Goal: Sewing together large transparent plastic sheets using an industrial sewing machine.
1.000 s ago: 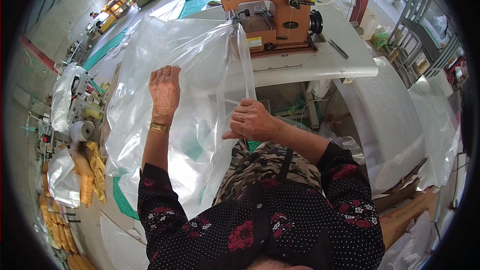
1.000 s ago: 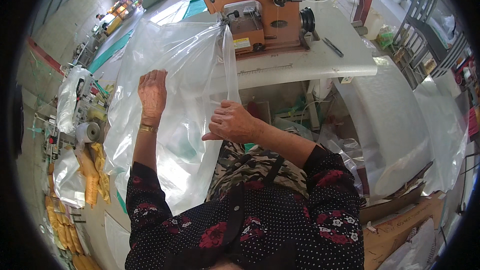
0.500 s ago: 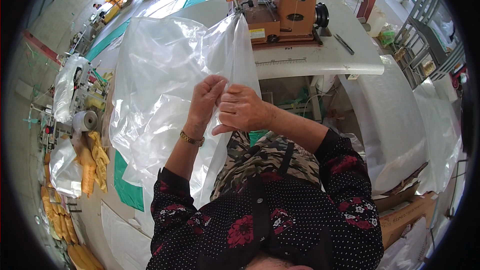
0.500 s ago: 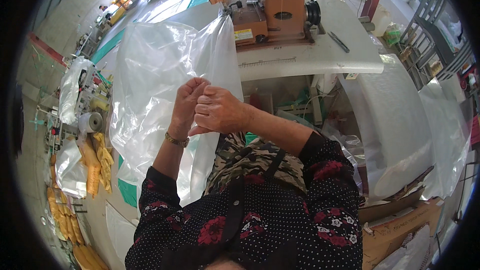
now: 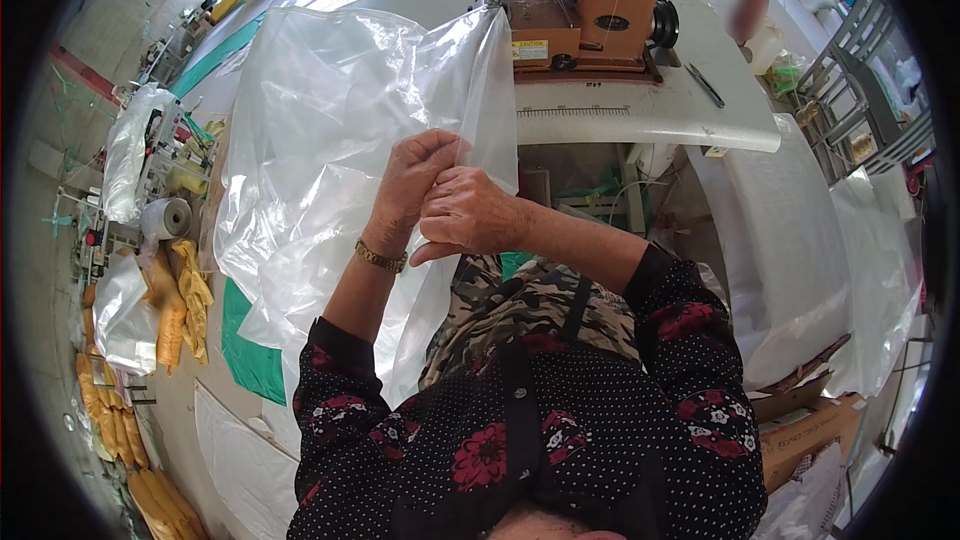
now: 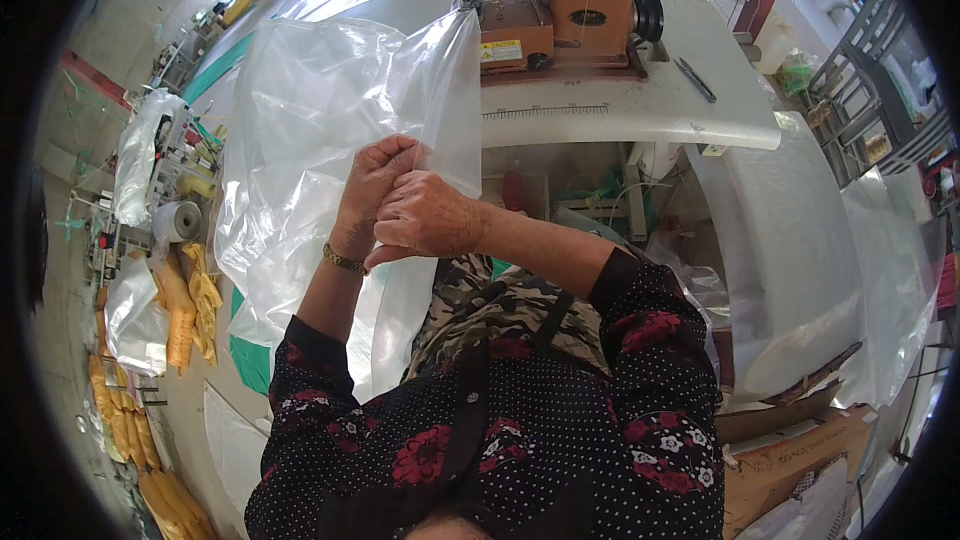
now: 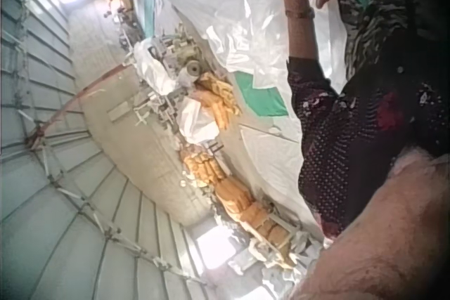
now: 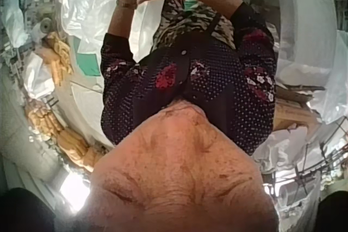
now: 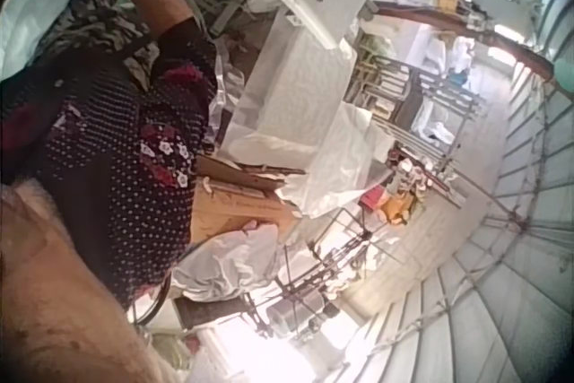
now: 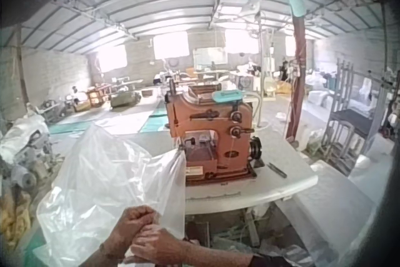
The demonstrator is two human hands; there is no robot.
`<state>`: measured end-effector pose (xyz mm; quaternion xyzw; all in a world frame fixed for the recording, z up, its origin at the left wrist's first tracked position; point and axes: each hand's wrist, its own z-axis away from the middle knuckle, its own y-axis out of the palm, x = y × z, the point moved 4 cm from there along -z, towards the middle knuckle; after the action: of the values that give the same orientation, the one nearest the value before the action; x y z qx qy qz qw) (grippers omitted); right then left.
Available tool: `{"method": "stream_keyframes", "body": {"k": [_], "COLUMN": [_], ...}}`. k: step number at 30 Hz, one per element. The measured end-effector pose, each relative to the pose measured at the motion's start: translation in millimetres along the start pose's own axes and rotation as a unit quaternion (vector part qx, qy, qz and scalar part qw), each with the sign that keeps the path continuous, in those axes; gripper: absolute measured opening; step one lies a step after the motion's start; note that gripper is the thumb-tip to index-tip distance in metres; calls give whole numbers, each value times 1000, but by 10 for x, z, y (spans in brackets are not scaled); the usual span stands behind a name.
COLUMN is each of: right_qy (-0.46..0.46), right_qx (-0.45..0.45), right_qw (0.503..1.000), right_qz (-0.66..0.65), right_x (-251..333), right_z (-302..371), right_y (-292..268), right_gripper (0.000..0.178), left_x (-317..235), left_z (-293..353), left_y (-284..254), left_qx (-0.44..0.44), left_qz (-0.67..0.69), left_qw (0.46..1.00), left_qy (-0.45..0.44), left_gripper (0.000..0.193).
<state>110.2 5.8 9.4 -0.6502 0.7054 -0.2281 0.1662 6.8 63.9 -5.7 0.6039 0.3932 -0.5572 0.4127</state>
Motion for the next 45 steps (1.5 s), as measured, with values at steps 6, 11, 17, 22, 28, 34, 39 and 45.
{"method": "stream_keyframes", "body": {"k": [6,11,17,22,28,34,39,45], "right_qy": [1,-39,-68,171,460,266,287,339], "right_qx": [10,-6,162,-159,-111,-187,-153,-100], "right_qw": [1000,999,984,969,860,828,819,826], "right_qz": [-3,6,27,75,-189,-456,-473,-439], "right_x": [22,75,99,-347,-735,-675,-570,-504], "right_z": [-72,-113,-52,372,259,-862,-693,-119], "right_y": [58,153,159,-266,568,1139,1320,1550], "right_gripper": [47,45,37,33,54,39,37,36], "left_x": [-103,-112,-151,-466,-1188,-1677,-1485,-516], "left_z": [-20,-77,-105,-40,-133,-272,-123,137], "left_y": [-70,-79,-73,-249,-88,465,404,184], "left_qx": [17,18,54,-13,-28,133,152,111], "left_qz": [-34,-52,-153,-274,-450,-677,-770,-784], "left_qw": [999,998,985,961,883,665,538,553], "left_qy": [-23,-41,-60,25,130,286,309,260], "left_gripper": [16,13,16,12,11,9,3,13]}}
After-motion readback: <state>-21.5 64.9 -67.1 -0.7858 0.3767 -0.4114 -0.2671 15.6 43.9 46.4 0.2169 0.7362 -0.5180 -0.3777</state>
